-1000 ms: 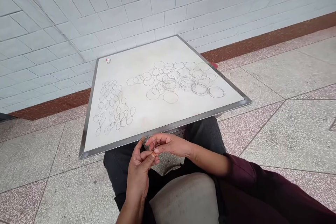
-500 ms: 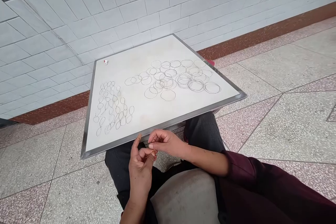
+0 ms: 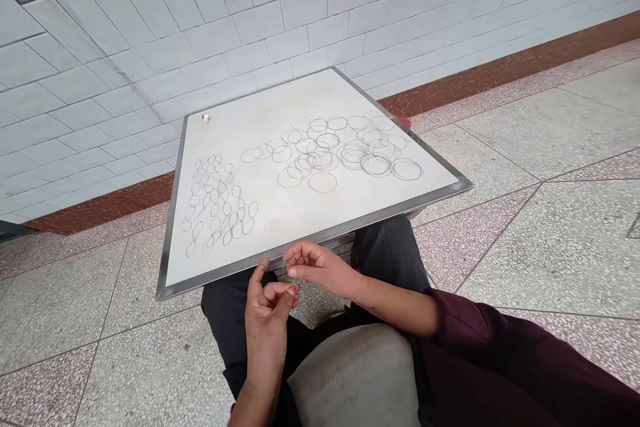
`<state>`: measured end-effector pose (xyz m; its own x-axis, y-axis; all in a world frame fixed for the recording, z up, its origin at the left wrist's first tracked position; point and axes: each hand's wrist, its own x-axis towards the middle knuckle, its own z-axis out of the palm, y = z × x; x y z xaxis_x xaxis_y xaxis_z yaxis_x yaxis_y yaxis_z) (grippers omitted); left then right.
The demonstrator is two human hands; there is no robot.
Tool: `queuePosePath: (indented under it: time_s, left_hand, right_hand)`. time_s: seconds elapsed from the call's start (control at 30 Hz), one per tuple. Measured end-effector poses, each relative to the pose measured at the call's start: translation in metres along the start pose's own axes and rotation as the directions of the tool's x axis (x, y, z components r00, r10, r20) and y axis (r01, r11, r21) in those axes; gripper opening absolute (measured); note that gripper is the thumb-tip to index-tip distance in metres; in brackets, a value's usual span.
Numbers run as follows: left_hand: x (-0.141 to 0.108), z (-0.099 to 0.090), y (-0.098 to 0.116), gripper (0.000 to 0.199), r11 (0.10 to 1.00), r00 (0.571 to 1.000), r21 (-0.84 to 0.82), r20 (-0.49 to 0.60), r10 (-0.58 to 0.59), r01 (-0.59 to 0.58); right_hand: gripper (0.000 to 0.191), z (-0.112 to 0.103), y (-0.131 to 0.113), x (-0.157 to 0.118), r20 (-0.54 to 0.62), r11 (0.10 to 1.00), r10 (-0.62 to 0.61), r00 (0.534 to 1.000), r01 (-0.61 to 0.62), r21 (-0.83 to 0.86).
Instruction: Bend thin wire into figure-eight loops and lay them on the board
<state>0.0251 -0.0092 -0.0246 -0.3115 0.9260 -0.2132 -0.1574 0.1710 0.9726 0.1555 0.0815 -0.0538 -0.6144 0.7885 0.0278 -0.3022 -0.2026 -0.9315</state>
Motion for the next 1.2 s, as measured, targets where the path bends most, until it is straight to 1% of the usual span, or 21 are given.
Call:
queuePosePath:
  time_s: [0.1,0.2,0.27,0.33,0.43,0.53,0.67,0.77,0.97,1.07,1.2]
  left_hand:
    - [0.001,0.0,-0.001,0.074,1.0,1.0,-0.003,0.005,-0.026,0.026]
    - [0.003,0.0,0.0,0.071,0.996,0.996,-0.03,0.019,-0.086,0.087]
    - [0.004,-0.001,0.0,0.072,0.988,0.991,-0.085,0.019,-0.131,0.132]
    - [0.004,-0.002,0.0,0.074,0.975,0.987,-0.149,0.012,-0.163,0.163]
    - [0.005,-0.003,0.0,0.074,0.966,0.985,-0.193,0.019,-0.174,0.174]
    - [0.006,-0.004,0.0,0.074,0.973,0.988,-0.168,0.032,-0.154,0.157]
    - [0.007,-0.005,-0.001,0.073,0.989,0.992,-0.086,0.053,-0.119,0.123]
    - [0.008,-0.007,-0.003,0.072,0.994,0.992,-0.043,0.077,-0.097,0.101]
    - [0.009,-0.008,0.001,0.071,0.996,0.994,-0.048,0.085,-0.065,0.069]
    - [0.009,-0.007,0.003,0.072,0.996,0.992,-0.043,0.103,-0.076,0.08]
    - [0.011,-0.006,0.001,0.068,0.992,0.987,-0.036,0.114,-0.115,0.12]
  right_hand:
    - [0.033,-0.001,0.002,0.001,0.048,1.0,0.01,0.999,-0.011,0.024]
    - [0.031,-0.004,0.005,0.001,0.075,0.998,0.009,0.997,-0.015,0.068]
    - [0.037,-0.007,0.007,0.001,0.118,0.995,-0.002,0.993,-0.01,0.102]
    - [0.048,-0.011,0.009,0.001,0.189,0.992,-0.019,0.982,-0.005,0.127]
    - [0.055,-0.016,0.012,0.002,0.267,0.99,-0.05,0.962,0.014,0.138]
    - [0.053,-0.018,0.014,0.003,0.289,0.992,-0.06,0.956,0.024,0.125]
    - [0.051,-0.02,0.012,0.003,0.292,0.997,-0.043,0.955,0.024,0.067]
    - [0.05,-0.02,0.011,0.001,0.286,0.999,-0.028,0.958,0.034,-0.017]
    - [0.049,-0.017,0.014,0.001,0.269,0.979,-0.068,0.961,0.116,-0.168]
    - [0.047,-0.017,0.014,0.003,0.277,0.968,-0.079,0.958,0.141,-0.21]
    - [0.048,-0.02,0.009,0.004,0.316,0.947,-0.105,0.943,0.192,-0.257]
